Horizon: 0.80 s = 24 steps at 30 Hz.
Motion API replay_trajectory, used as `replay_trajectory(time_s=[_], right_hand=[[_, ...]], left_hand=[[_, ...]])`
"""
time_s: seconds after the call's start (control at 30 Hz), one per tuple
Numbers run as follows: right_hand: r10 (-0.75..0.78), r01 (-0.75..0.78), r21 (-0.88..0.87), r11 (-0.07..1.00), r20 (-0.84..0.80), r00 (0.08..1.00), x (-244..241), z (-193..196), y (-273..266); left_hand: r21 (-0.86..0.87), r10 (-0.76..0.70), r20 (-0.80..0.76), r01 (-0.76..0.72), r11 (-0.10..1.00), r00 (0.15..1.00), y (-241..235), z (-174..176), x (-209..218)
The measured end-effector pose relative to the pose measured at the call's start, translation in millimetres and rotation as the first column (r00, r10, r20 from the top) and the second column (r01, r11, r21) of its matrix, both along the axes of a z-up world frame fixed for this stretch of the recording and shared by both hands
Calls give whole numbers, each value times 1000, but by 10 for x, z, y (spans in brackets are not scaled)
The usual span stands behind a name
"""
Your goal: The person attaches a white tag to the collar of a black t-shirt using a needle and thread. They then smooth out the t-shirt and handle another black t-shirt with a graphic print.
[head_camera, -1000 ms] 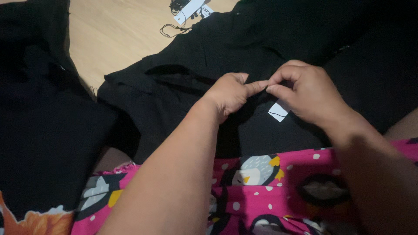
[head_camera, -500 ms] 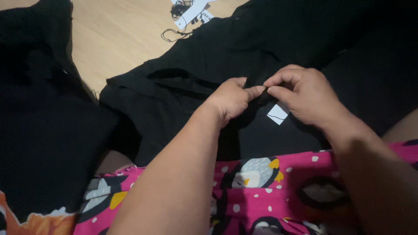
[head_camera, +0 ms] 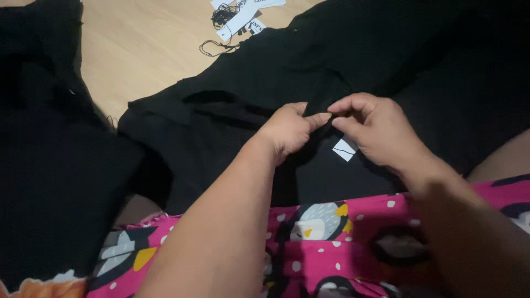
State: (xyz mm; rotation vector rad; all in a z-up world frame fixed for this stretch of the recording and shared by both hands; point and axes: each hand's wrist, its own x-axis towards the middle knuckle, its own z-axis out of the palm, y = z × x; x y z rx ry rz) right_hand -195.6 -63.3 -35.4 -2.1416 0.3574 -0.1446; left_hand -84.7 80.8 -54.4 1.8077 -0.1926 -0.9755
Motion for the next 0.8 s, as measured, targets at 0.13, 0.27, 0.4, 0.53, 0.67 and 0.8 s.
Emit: replay_trajectory(time_s=[0.13, 0.27, 0.4, 0.53, 0.67, 0.8], right_hand=[[18, -4, 92, 996, -152, 988, -29, 208, 64], [-31, 42, 59, 997, -164, 986, -17, -119, -43], [-56, 35, -86, 996, -250, 967, -13, 146, -11], [-13, -9, -60, 998, -353, 936, -120, 620, 33], [-357, 94, -482, 871, -490, 795, -317, 1228, -205], [-310, 146, -366, 919, -442, 842, -432, 1417, -601]], left_hand=[[15, -37, 22, 37, 999, 999, 55, 144, -130], [-27, -24, 40, 25, 999, 999, -11, -216, -40], [143, -150, 107, 135, 981, 983, 207, 418, -137], [155, -144, 115, 125, 980, 983, 227, 454, -166], [337, -285, 230, 199, 920, 931, 131, 246, -181], [160, -185, 151, 161, 974, 971, 295, 457, -189]])
